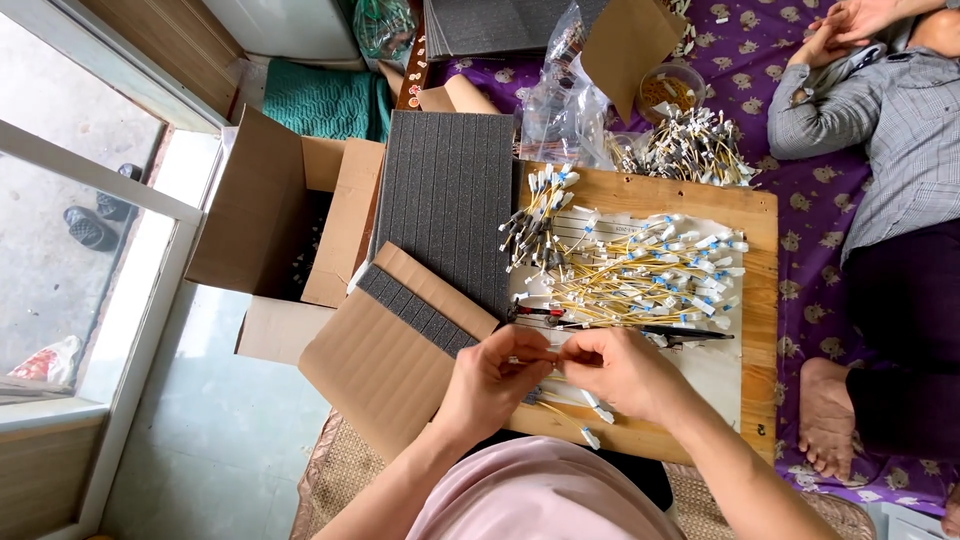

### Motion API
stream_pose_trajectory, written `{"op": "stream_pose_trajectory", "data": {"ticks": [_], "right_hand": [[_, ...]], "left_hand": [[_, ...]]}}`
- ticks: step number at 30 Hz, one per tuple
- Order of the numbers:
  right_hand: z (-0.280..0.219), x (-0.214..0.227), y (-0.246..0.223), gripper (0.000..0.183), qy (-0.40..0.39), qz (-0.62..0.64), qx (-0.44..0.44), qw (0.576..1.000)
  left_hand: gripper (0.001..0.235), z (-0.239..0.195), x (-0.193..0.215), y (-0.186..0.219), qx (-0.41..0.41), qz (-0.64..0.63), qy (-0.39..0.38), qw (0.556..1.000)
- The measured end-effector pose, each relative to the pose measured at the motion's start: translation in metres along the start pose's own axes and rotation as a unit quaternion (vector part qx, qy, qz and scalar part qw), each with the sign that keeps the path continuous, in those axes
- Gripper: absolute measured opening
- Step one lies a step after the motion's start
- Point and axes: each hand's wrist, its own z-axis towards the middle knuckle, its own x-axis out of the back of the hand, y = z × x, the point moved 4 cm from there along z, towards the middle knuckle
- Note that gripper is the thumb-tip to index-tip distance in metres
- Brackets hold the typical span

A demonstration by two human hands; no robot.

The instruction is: Assembling and organizing small wire connector components into a foam tray

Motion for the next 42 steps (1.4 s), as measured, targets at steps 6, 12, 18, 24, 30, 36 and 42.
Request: {"op": "stream_pose_trajectory", "data": {"ticks": [6, 12, 18, 24, 30, 36, 42], "right_hand": [[0.007, 0.078, -0.035, 0.014, 0.163, -0.048, 0.068, 0.983], [0.107, 0.064, -0.004, 0.025, 0.056, -0.23, 0.073, 0.969], [0.179, 0.035, 0.068, 0.016, 0.052, -0.469, 0.14, 0.87], [0.175, 0.042, 0.06, 0.022, 0.027, -0.482, 0.163, 0.86], [0.204, 0.032, 0.094, 0.007, 0.026, -0.496, 0.197, 0.845], [0.147, 0.049, 0.008, 0.016, -0.148, -0.392, 0.076, 0.905], [0.2, 0.069, 0.022, 0.025, -0.021, -0.31, 0.205, 0.928]], "left_hand": [[0.028, 0.012, 0.001, -0.054, -0.014, 0.172, -0.014, 0.985], [0.013, 0.021, 0.056, -0.023, -0.088, 0.3, 0.087, 0.946], [0.049, 0.053, 0.16, 0.004, 0.065, 0.585, 0.074, 0.805], [0.058, 0.067, 0.198, -0.036, 0.076, 0.617, 0.003, 0.783], [0.062, 0.072, 0.201, -0.038, 0.103, 0.623, -0.024, 0.775], [0.06, 0.073, 0.204, -0.048, 0.095, 0.621, -0.019, 0.778], [0.059, 0.068, 0.203, -0.054, 0.086, 0.618, 0.008, 0.781]]}}
